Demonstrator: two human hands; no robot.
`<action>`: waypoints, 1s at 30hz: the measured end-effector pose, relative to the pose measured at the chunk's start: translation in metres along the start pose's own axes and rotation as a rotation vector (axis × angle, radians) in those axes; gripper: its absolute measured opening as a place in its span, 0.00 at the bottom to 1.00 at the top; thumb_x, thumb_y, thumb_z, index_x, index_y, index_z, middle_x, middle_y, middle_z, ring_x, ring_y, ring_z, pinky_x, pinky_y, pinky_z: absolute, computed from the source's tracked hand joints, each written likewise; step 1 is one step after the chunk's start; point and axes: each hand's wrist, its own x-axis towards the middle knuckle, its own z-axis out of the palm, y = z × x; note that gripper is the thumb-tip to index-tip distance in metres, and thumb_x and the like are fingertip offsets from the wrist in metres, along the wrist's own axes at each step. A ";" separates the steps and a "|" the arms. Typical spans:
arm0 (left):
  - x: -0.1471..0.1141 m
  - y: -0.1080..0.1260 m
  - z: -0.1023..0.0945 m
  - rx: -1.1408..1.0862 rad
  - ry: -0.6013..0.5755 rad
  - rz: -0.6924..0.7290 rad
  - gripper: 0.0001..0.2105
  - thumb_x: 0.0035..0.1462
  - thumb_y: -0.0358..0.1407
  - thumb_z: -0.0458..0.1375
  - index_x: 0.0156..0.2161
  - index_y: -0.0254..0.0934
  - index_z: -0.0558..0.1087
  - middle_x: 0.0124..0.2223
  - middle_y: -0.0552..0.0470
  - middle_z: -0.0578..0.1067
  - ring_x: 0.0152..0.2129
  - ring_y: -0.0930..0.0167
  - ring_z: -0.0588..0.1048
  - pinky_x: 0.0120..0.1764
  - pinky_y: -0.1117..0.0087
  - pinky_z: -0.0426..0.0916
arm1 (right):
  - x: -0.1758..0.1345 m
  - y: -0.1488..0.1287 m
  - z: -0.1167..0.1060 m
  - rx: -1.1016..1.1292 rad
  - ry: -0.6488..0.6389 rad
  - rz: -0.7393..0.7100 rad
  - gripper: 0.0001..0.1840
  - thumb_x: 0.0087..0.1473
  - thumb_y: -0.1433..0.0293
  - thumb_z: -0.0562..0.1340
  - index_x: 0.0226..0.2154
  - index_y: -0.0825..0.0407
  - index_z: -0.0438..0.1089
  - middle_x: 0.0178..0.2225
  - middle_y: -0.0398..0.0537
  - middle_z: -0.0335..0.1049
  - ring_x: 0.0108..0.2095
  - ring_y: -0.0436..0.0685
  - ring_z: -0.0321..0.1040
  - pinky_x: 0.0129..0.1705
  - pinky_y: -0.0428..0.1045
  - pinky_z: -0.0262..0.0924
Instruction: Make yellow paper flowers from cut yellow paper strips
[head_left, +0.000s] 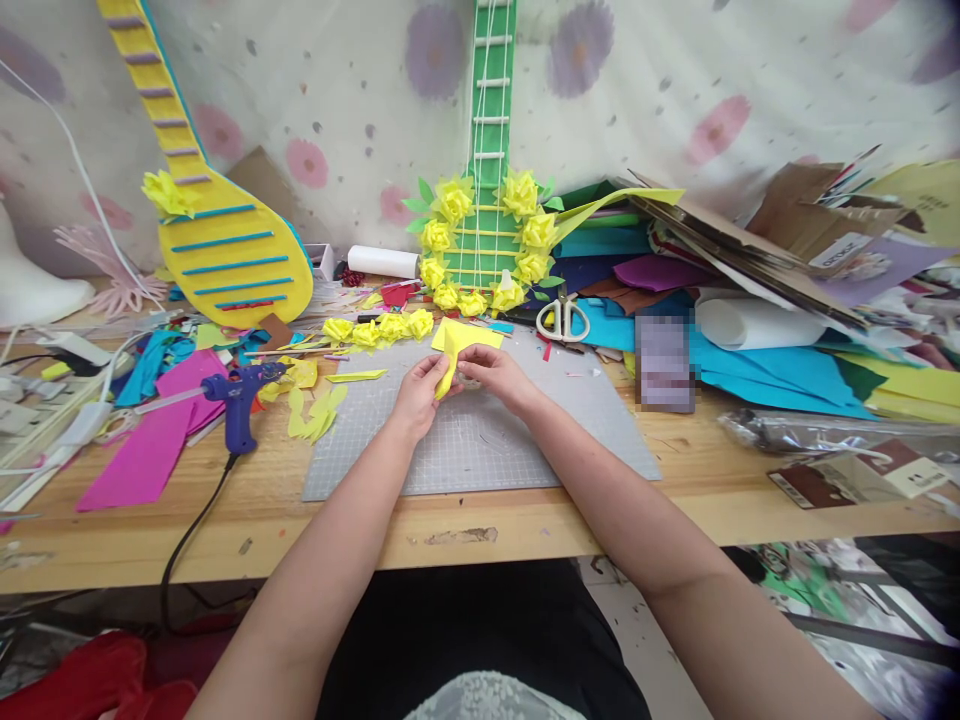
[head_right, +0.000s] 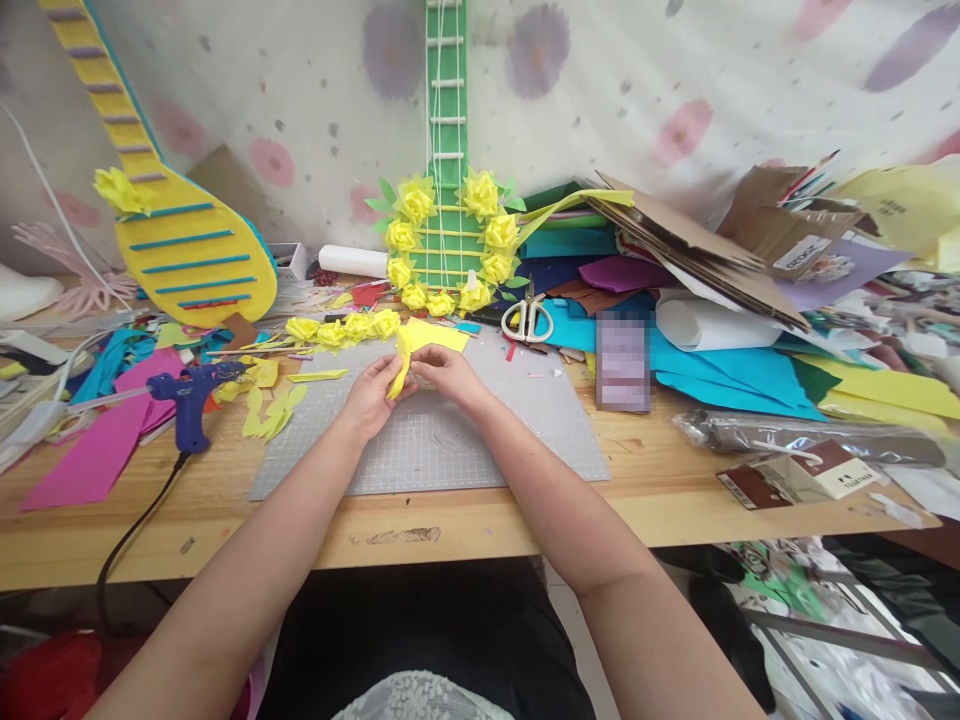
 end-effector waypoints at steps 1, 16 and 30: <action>0.000 0.000 0.000 0.002 -0.005 0.003 0.10 0.40 0.37 0.64 0.28 0.35 0.70 0.22 0.58 0.69 0.18 0.80 0.67 0.28 0.73 0.69 | 0.000 -0.001 0.000 -0.009 0.000 0.000 0.13 0.38 0.62 0.63 0.27 0.53 0.65 0.26 0.41 0.66 0.28 0.47 0.62 0.34 0.46 0.58; 0.002 -0.003 -0.003 0.086 -0.023 0.081 0.17 0.37 0.38 0.65 0.33 0.38 0.64 0.24 0.60 0.69 0.19 0.79 0.69 0.27 0.73 0.67 | -0.001 -0.003 -0.001 -0.094 0.002 -0.040 0.11 0.39 0.62 0.62 0.24 0.53 0.64 0.25 0.41 0.65 0.28 0.48 0.61 0.35 0.47 0.57; 0.004 -0.009 -0.006 0.526 0.119 0.452 0.09 0.43 0.40 0.60 0.25 0.36 0.74 0.25 0.53 0.74 0.23 0.74 0.70 0.31 0.74 0.61 | -0.002 0.002 0.005 -0.685 0.120 -0.287 0.04 0.44 0.67 0.57 0.26 0.50 0.64 0.34 0.47 0.65 0.39 0.56 0.60 0.43 0.53 0.55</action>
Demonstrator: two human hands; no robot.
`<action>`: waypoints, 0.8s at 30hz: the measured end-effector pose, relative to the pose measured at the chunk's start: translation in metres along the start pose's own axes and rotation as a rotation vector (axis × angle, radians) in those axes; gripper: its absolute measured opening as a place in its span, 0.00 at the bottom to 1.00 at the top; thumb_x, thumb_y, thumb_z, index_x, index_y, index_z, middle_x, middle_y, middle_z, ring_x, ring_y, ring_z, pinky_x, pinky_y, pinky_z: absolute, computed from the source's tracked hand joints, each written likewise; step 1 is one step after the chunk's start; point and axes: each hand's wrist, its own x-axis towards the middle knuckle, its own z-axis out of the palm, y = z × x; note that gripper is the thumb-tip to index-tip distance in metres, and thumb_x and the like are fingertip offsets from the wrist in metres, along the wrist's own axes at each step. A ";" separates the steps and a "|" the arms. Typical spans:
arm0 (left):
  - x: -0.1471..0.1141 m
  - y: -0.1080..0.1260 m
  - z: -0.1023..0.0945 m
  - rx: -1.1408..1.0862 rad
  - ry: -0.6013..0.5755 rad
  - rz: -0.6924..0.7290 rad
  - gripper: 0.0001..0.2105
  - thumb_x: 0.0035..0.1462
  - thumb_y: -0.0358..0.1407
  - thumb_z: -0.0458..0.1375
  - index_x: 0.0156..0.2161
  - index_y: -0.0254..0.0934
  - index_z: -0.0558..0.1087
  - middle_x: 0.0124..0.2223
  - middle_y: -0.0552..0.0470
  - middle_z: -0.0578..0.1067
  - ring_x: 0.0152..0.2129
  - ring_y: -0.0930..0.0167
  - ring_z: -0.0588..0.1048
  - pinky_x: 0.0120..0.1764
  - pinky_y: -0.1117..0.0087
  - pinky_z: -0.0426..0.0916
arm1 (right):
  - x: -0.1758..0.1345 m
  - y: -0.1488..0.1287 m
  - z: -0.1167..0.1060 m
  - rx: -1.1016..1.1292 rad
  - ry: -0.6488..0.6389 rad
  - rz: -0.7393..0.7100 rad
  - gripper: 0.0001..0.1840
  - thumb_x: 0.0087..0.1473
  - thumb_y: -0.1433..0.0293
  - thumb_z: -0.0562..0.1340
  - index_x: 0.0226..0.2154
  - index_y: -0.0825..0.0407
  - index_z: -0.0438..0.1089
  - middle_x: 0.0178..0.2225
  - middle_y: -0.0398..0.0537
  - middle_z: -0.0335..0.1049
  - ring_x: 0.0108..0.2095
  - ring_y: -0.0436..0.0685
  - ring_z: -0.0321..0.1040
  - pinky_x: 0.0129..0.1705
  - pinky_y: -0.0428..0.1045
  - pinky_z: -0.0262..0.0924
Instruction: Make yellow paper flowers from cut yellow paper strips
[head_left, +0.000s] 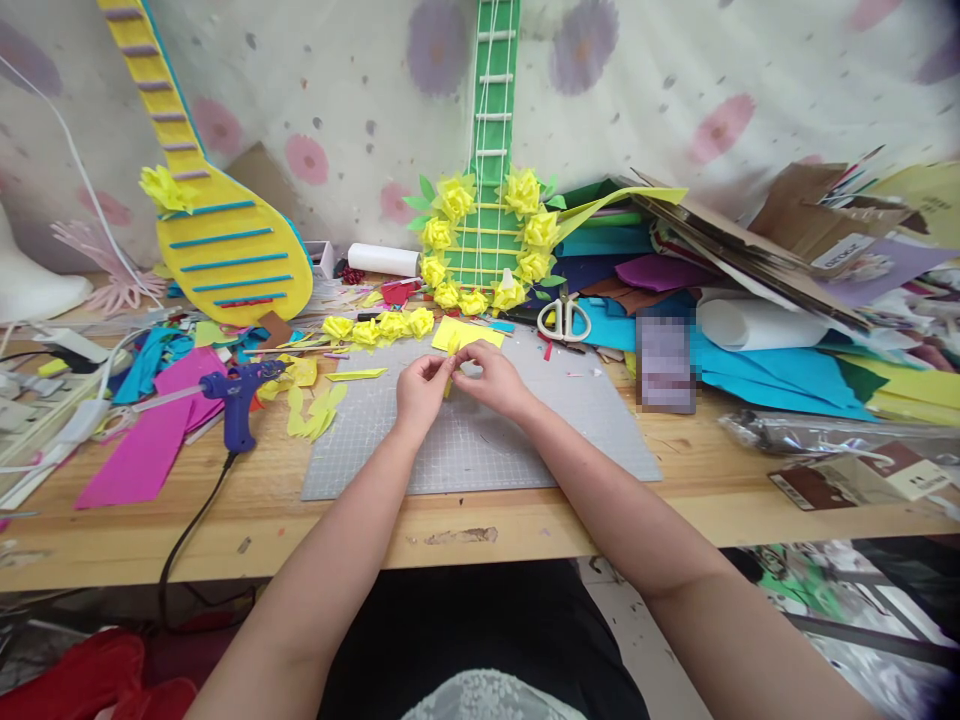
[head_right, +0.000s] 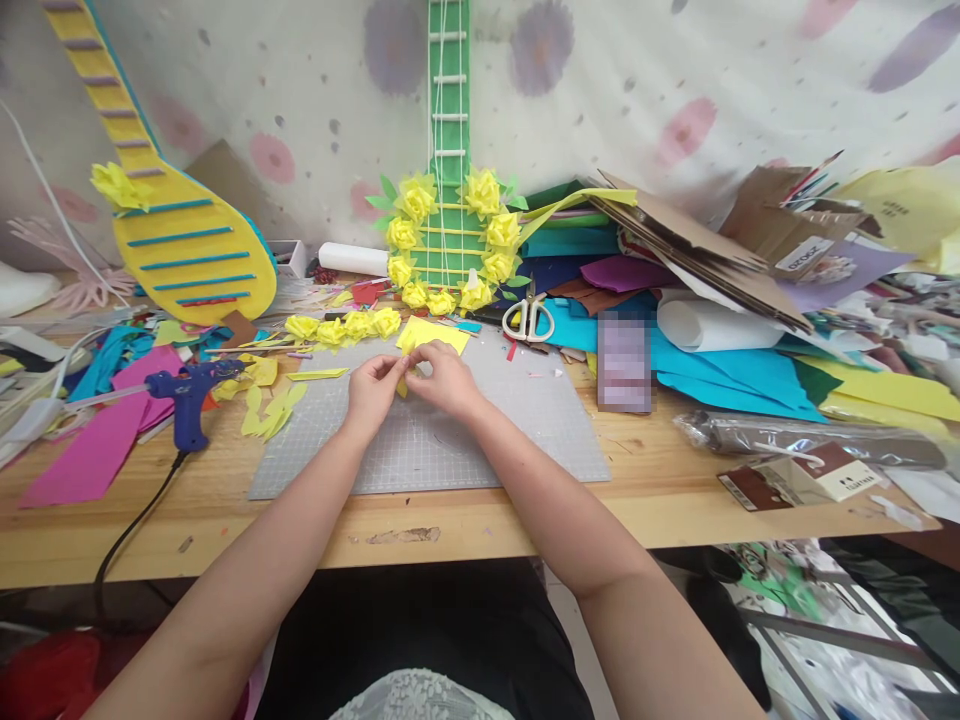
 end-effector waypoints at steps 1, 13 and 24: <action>0.000 0.000 -0.001 0.051 0.005 0.018 0.09 0.44 0.41 0.60 0.25 0.36 0.74 0.24 0.53 0.74 0.23 0.74 0.69 0.31 0.75 0.61 | -0.001 -0.002 -0.001 -0.030 -0.014 -0.011 0.06 0.43 0.67 0.58 0.28 0.50 0.63 0.35 0.47 0.65 0.40 0.56 0.60 0.43 0.53 0.55; 0.003 0.000 -0.010 0.159 0.148 0.090 0.09 0.47 0.41 0.57 0.25 0.37 0.73 0.23 0.54 0.71 0.21 0.74 0.65 0.28 0.75 0.55 | -0.006 -0.008 -0.005 -0.074 -0.012 -0.027 0.12 0.44 0.68 0.58 0.35 0.49 0.59 0.30 0.44 0.65 0.36 0.56 0.59 0.37 0.50 0.54; 0.002 -0.008 -0.002 -0.005 0.054 -0.053 0.12 0.48 0.43 0.56 0.24 0.35 0.69 0.21 0.55 0.70 0.18 0.76 0.66 0.24 0.76 0.58 | -0.002 -0.004 -0.019 0.113 0.009 -0.047 0.07 0.48 0.63 0.55 0.29 0.50 0.58 0.28 0.43 0.60 0.31 0.51 0.56 0.35 0.48 0.53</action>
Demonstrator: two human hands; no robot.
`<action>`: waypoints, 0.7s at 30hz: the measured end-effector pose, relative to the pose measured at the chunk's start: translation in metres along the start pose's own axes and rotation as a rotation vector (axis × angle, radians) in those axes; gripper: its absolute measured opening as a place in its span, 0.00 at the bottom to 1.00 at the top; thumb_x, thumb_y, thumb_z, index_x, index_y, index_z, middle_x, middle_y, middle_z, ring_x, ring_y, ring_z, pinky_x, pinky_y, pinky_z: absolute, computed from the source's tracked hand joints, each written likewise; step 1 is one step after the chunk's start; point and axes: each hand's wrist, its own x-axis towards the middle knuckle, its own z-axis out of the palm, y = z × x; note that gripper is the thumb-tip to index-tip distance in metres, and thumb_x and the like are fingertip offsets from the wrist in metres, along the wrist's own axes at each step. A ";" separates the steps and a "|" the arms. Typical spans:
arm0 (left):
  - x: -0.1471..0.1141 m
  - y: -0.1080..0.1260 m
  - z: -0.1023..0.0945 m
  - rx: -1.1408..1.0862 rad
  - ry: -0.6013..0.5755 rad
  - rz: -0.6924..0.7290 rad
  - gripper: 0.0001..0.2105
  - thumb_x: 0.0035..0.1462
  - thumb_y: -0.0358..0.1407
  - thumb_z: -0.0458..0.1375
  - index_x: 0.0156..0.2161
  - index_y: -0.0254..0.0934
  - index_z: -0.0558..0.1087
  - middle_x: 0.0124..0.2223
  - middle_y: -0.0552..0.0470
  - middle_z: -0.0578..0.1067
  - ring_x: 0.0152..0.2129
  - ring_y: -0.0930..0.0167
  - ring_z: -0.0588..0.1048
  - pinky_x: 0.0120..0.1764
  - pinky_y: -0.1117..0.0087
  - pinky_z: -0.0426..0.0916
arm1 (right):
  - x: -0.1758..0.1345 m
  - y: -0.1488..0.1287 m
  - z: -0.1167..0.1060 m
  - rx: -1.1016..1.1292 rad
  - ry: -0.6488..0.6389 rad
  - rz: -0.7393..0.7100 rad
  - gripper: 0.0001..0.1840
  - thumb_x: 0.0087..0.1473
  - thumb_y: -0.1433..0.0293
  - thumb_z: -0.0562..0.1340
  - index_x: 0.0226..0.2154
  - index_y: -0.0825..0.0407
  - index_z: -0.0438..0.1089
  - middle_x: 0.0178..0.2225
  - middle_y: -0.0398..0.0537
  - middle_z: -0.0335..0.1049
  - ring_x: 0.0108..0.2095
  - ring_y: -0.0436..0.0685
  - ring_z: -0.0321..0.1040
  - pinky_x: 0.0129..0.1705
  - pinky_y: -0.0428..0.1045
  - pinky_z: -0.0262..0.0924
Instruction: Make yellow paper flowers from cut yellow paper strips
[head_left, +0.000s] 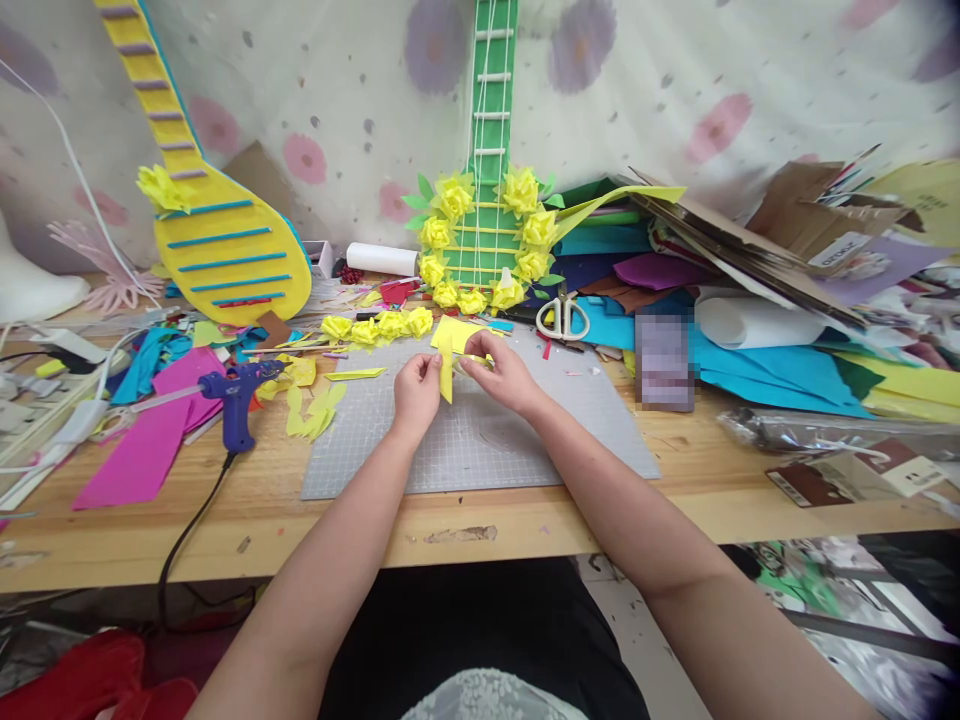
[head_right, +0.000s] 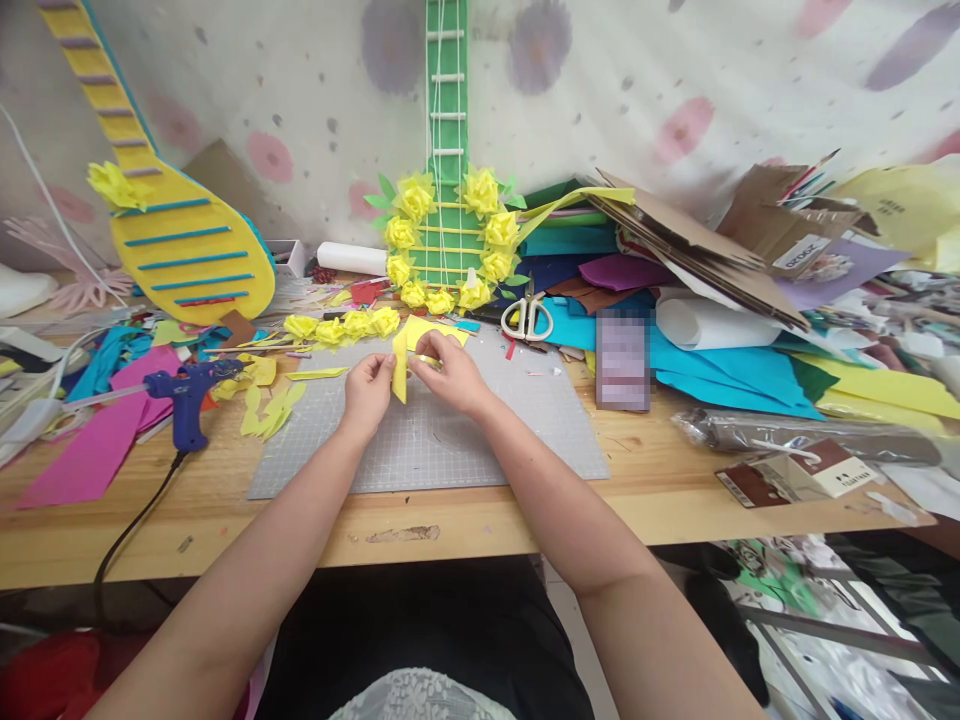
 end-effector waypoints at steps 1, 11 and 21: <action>0.000 0.001 0.001 -0.054 -0.014 -0.037 0.12 0.47 0.44 0.56 0.25 0.35 0.68 0.21 0.55 0.70 0.19 0.75 0.67 0.24 0.75 0.59 | 0.000 0.000 -0.001 -0.006 -0.006 -0.003 0.07 0.49 0.64 0.55 0.28 0.50 0.59 0.28 0.43 0.60 0.32 0.52 0.56 0.35 0.48 0.53; -0.006 0.021 0.002 -0.391 -0.131 -0.360 0.13 0.43 0.42 0.61 0.27 0.32 0.71 0.25 0.52 0.73 0.22 0.74 0.72 0.29 0.70 0.69 | 0.000 0.003 -0.002 0.021 -0.026 -0.013 0.06 0.50 0.65 0.54 0.29 0.51 0.62 0.29 0.44 0.62 0.34 0.52 0.56 0.37 0.48 0.53; -0.003 0.020 -0.001 -0.392 -0.149 -0.428 0.08 0.43 0.34 0.62 0.26 0.31 0.69 0.24 0.53 0.72 0.21 0.75 0.72 0.27 0.71 0.69 | 0.003 0.001 -0.010 0.098 -0.073 0.002 0.07 0.48 0.65 0.56 0.27 0.52 0.63 0.23 0.40 0.57 0.27 0.49 0.53 0.31 0.46 0.50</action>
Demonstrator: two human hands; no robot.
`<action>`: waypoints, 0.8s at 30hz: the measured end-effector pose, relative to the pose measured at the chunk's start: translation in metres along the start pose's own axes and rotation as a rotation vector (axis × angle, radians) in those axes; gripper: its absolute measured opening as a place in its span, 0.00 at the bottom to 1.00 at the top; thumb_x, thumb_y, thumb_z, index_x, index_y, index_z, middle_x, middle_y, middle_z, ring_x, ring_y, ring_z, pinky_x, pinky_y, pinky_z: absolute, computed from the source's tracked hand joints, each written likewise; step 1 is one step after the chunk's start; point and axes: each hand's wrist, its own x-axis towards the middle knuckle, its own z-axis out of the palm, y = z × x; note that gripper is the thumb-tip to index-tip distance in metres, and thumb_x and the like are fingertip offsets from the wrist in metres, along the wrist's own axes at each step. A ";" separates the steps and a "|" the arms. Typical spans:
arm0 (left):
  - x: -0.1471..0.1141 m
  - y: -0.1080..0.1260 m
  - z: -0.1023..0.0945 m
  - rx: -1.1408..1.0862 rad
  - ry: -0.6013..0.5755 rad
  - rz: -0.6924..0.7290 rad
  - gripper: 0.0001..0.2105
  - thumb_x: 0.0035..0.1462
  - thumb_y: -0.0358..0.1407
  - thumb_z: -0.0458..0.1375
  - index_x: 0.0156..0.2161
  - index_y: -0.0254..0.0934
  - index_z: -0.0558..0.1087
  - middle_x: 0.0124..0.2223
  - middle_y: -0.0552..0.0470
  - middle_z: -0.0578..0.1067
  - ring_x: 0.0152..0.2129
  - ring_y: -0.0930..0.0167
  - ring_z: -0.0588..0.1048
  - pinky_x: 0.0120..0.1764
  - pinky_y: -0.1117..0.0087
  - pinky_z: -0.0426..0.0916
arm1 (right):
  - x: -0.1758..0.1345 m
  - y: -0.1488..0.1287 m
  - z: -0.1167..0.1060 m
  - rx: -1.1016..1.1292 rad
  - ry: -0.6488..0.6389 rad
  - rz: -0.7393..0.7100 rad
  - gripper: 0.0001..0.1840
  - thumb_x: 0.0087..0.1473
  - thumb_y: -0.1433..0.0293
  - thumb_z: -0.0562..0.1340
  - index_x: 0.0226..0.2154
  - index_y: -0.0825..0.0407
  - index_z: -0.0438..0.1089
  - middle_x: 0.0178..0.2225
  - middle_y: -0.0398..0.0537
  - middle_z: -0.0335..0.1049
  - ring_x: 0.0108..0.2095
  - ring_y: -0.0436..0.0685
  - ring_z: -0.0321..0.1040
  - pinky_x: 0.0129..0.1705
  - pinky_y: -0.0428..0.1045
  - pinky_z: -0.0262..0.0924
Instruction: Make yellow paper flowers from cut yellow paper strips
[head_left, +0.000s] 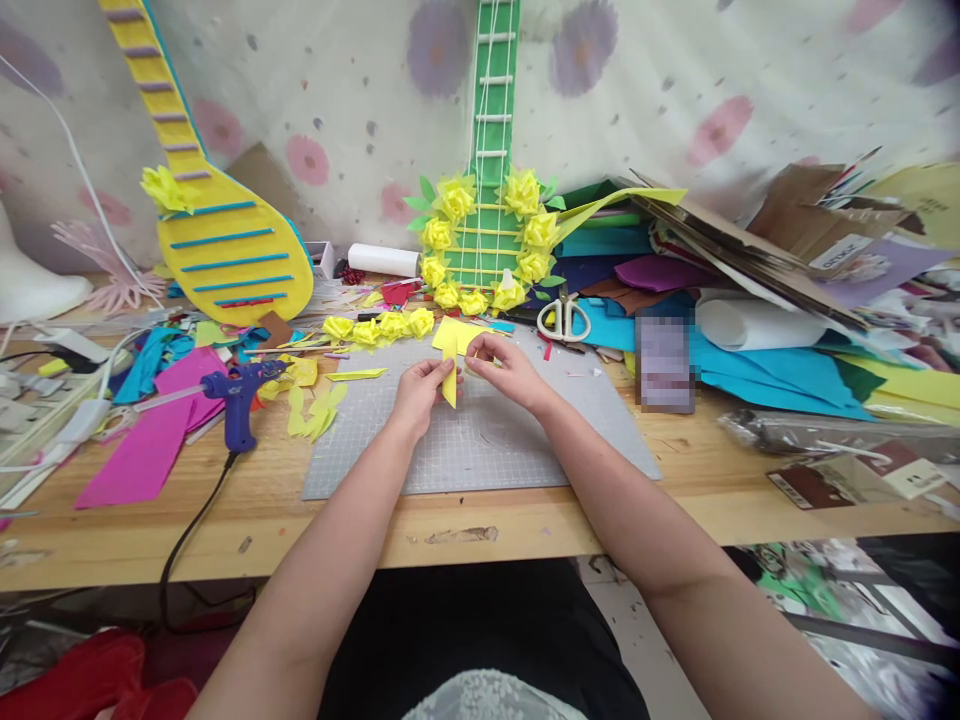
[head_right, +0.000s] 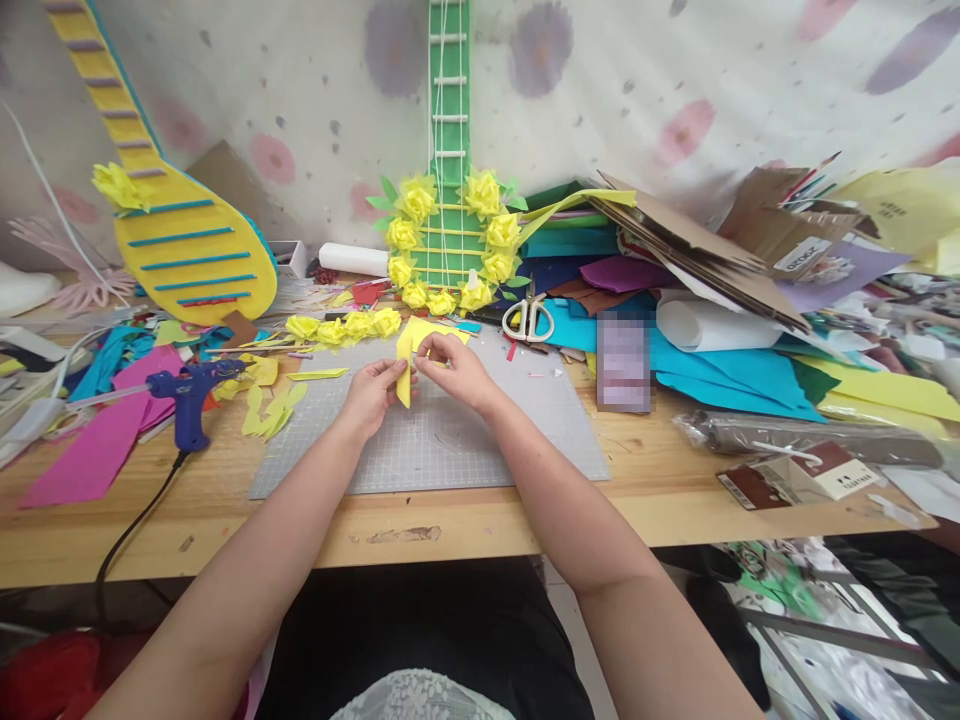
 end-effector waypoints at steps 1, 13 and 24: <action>0.001 0.001 -0.001 -0.014 0.004 -0.004 0.07 0.44 0.33 0.62 0.26 0.31 0.69 0.25 0.52 0.73 0.21 0.75 0.72 0.27 0.72 0.69 | 0.001 0.001 -0.002 -0.009 0.014 0.003 0.07 0.49 0.65 0.56 0.26 0.52 0.63 0.23 0.40 0.57 0.27 0.49 0.53 0.31 0.46 0.50; 0.001 0.005 -0.005 -0.095 -0.136 -0.095 0.04 0.51 0.30 0.56 0.30 0.30 0.70 0.25 0.53 0.72 0.20 0.78 0.71 0.25 0.76 0.70 | 0.002 0.010 -0.005 -0.277 0.038 0.104 0.12 0.45 0.58 0.61 0.24 0.49 0.74 0.26 0.46 0.69 0.34 0.55 0.58 0.35 0.49 0.51; 0.001 0.000 -0.007 -0.133 -0.241 -0.103 0.05 0.49 0.33 0.58 0.30 0.34 0.67 0.23 0.57 0.69 0.20 0.78 0.71 0.24 0.74 0.71 | 0.004 0.009 -0.001 -0.273 0.056 0.186 0.17 0.42 0.54 0.61 0.21 0.52 0.71 0.23 0.45 0.67 0.31 0.53 0.59 0.32 0.48 0.49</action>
